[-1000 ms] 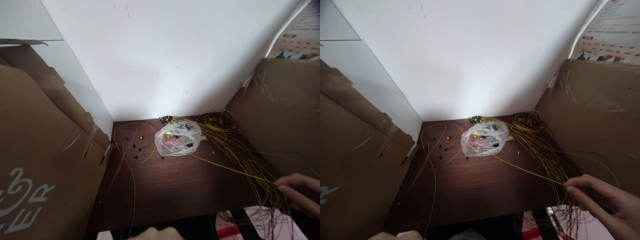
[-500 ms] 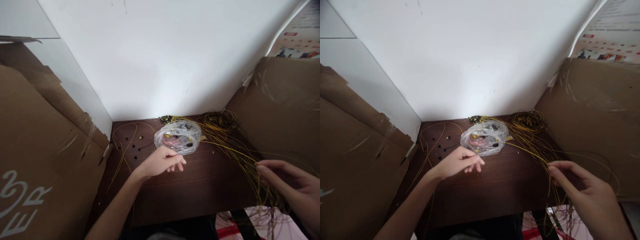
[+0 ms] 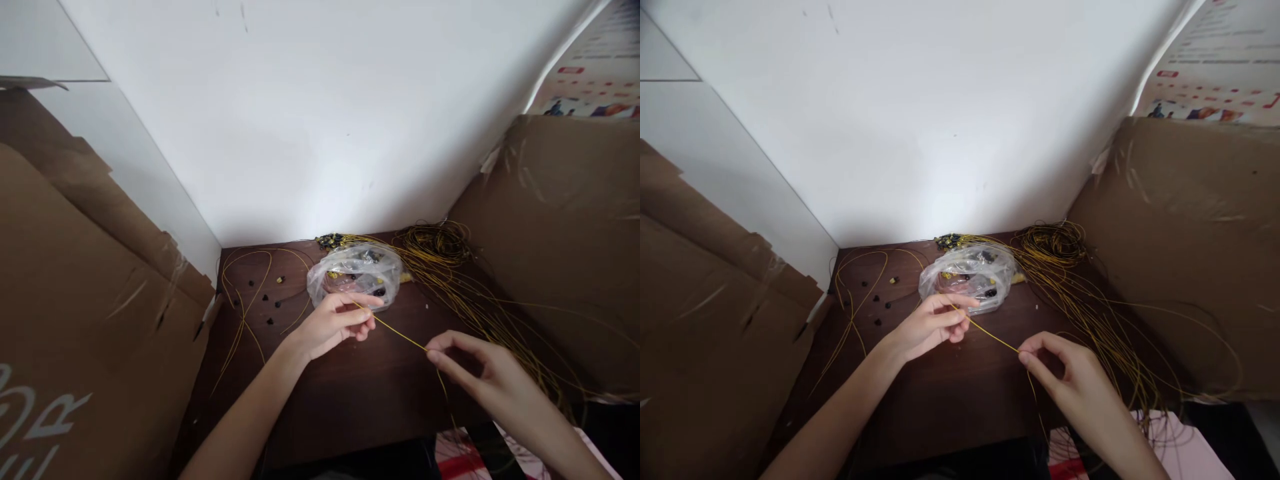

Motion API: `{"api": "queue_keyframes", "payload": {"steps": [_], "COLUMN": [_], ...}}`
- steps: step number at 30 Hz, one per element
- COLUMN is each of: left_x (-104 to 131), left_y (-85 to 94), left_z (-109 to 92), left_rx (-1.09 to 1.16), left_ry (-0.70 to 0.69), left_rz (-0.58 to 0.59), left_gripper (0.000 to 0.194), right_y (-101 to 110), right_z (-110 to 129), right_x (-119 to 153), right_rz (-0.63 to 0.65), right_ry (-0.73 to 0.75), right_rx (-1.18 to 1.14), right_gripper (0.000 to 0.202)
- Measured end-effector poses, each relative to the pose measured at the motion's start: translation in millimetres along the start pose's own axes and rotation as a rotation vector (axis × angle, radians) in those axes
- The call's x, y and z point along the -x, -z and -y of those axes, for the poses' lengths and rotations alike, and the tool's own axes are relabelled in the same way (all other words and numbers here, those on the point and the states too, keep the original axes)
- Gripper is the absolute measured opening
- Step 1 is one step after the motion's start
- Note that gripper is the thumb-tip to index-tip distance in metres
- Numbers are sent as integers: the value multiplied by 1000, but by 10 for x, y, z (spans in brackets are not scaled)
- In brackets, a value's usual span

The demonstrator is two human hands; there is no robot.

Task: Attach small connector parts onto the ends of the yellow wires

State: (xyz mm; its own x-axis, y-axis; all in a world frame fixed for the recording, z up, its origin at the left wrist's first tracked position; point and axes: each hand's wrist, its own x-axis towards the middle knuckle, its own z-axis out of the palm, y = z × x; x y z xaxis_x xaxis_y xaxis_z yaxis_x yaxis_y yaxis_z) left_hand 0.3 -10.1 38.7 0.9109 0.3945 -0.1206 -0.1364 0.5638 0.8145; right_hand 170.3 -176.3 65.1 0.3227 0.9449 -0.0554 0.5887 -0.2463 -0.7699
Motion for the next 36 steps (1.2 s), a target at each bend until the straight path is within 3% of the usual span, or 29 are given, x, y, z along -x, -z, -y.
{"api": "queue_keyframes", "payload": {"steps": [3, 7, 12, 17, 21, 25, 28, 34, 36], "left_x": [38, 22, -17, -23, -31, -42, -48, -61, -67], "left_y": [65, 117, 140, 167, 193, 176, 153, 151, 172], "left_z": [-3, 5, -7, -18, -1, 25, 46, 79, 86], "left_rx": [-27, 34, 79, -25, -205, -312, -364, -423, -480], "left_ry": [13, -98, -214, -266, -280, -267, -258, -292, -338], "left_rz": [34, -106, -228, -323, -393, -396, -372, -350, -397], "left_gripper": [29, 18, 17, 20, 23, 22, 22, 24, 22], "right_y": [-22, -17, 59, 107, 186, 211, 49, -550, -713], "right_z": [-62, -129, -146, -199, -251, -111, 86, 263, 256], "right_x": [7, 35, 126, 178, 86, -99, -283, -735, -838], "right_rz": [14, 92, 267, 375, 237, -120, -259, -121, -46], "right_ry": [-45, -73, -106, -138, -142, -77, 15, 132, 125], "right_rx": [-3, 41, 140, 166, 107, 7, -149, -429, -645], "right_gripper": [27, 29, 27, 22, 25, 31, 27, 24, 25]}}
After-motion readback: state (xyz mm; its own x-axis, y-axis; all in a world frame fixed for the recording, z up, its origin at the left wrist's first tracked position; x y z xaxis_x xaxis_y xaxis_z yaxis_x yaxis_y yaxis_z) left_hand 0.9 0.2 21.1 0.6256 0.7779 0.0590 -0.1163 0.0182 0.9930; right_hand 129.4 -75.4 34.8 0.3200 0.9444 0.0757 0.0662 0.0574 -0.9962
